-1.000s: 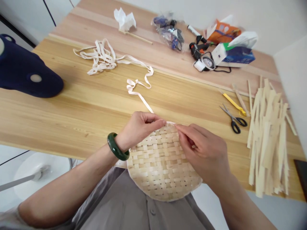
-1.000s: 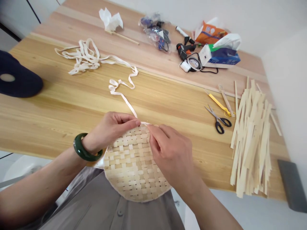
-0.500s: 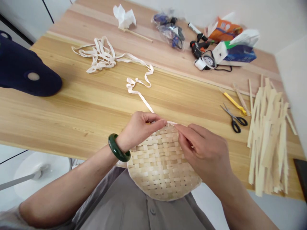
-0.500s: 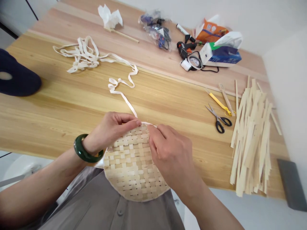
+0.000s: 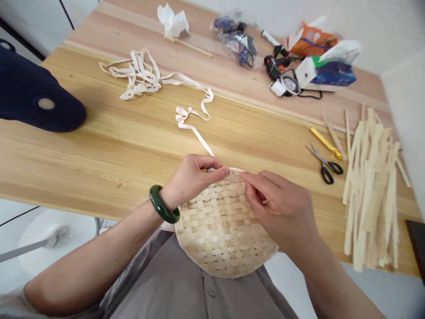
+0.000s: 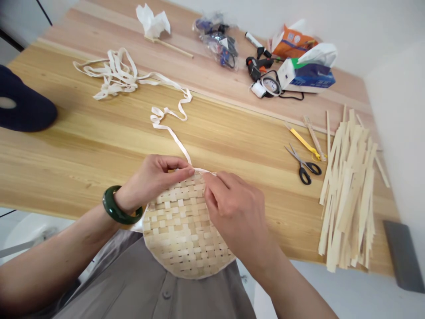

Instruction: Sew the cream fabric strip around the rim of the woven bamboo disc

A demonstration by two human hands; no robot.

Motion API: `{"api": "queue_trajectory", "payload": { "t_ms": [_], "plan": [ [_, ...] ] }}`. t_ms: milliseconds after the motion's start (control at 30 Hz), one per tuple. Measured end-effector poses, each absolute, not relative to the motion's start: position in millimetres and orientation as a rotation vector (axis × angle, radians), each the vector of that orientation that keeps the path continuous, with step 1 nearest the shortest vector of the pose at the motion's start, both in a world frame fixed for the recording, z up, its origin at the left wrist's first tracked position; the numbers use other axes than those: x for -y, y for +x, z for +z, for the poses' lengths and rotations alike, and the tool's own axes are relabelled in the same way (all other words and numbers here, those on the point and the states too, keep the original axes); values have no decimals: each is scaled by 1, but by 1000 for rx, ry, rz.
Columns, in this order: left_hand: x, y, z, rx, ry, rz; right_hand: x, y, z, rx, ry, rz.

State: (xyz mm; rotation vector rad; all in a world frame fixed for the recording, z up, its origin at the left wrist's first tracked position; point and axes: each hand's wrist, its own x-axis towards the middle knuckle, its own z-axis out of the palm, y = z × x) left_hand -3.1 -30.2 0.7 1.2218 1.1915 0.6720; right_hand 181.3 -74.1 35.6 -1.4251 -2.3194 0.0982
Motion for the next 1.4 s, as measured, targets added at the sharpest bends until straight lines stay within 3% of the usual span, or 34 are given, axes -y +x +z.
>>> {"api": "queue_trajectory", "payload": {
  "t_ms": [567,1400],
  "plan": [
    [30,-2,-3,-1174,1210,696,74,187,30,2296,-1406,113],
    [40,7,9,-1370,1564,727,67,158,56,2625,-1553,-316]
  ]
}}
